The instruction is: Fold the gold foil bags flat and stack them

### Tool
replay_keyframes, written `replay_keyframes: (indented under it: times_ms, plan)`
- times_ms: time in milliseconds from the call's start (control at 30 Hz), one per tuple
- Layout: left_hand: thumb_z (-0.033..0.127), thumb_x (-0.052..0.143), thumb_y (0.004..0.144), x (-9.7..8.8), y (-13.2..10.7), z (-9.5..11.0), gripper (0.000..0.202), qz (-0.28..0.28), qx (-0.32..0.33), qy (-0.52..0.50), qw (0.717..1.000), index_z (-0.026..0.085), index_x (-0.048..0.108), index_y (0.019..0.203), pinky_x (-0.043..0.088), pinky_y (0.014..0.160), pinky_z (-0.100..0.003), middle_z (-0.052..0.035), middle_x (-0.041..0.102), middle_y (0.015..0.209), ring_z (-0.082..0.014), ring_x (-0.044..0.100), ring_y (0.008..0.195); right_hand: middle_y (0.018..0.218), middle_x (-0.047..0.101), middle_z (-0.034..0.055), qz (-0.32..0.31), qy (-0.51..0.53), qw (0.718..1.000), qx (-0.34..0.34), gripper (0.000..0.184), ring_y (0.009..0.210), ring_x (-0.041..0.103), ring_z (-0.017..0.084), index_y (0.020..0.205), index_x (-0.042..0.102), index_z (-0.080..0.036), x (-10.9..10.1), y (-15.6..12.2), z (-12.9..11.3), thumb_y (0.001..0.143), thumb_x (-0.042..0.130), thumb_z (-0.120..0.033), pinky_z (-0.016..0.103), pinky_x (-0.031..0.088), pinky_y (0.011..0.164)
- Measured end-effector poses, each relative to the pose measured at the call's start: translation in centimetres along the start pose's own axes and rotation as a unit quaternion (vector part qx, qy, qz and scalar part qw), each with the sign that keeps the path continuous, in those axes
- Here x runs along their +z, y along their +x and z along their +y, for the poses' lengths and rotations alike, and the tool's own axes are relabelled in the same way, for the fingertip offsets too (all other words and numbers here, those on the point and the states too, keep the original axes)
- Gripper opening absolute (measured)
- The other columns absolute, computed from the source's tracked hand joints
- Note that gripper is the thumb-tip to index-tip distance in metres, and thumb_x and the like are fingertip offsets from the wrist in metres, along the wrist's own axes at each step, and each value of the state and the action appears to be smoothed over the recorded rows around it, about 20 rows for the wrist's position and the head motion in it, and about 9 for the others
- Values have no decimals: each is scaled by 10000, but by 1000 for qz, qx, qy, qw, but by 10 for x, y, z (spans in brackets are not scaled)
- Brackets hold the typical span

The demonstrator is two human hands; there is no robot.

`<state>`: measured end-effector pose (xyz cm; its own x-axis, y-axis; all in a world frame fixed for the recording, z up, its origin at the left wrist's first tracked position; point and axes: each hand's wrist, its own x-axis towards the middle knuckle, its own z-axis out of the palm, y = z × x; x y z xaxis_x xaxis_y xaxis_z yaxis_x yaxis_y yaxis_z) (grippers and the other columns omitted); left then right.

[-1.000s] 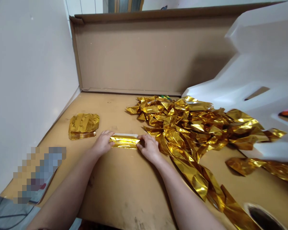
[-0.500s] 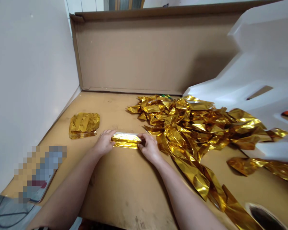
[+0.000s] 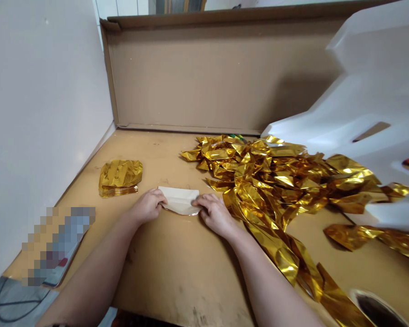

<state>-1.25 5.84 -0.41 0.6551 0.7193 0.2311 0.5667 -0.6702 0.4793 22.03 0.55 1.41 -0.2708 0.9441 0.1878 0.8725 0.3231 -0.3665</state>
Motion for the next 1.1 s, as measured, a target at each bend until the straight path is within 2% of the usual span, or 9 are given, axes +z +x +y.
replay_keyframes:
  times_ms: [200,367,433,633,833,967,1100]
  plan:
    - [186,574,737,-9,-7,23,123,-57,2,112,992,172,634,843,452,884,-345,-80,602,927,-236,552,941,948,619,95,-34,-50,998,-24,360,953,511,229,983,678,-191,-8,-7,-8,768,439,-29,364,377,818]
    - [244,577,787,1,-8,45,293,-64,60,101,991,132,563,1057,396,974,-394,-136,564,1143,-273,496,1094,948,610,89,-44,-58,997,-22,367,942,516,224,992,683,-206,-9,-9,-10,783,431,-39,362,384,830]
    - [247,565,808,6,-7,49,318,-59,84,78,992,147,529,1108,377,996,-399,-130,547,1193,-268,479,1133,943,611,87,-42,-59,997,-26,369,936,520,221,988,685,-215,-9,-9,-10,788,426,-44,359,387,825]
    - [293,547,837,16,-6,49,271,-72,100,54,991,159,532,1072,401,961,-403,-112,583,1092,-260,507,1064,1009,622,114,-40,-77,996,-36,322,974,519,239,982,679,-188,-12,-11,-19,774,458,-81,384,381,855]
    - [289,554,830,14,-6,46,425,-66,112,20,991,148,479,1223,390,980,-385,-121,551,1205,-250,487,1111,1156,612,139,-35,-43,993,-105,472,1082,503,252,1205,563,-124,-1,-12,-35,749,443,-91,418,365,945]
    - [284,550,829,14,-6,45,443,-70,103,5,992,168,471,1248,394,976,-384,-111,566,1198,-242,499,1109,1132,633,161,-60,-32,994,-90,478,1055,549,242,1229,533,-85,3,-12,-37,763,430,-92,394,396,932]
    - [278,542,835,12,-5,46,393,-69,90,8,993,181,498,1214,392,977,-380,-96,582,1183,-236,509,1099,1132,643,148,-70,-51,994,-66,441,1057,566,229,1176,570,-127,-2,-12,-37,760,437,-68,365,401,929]
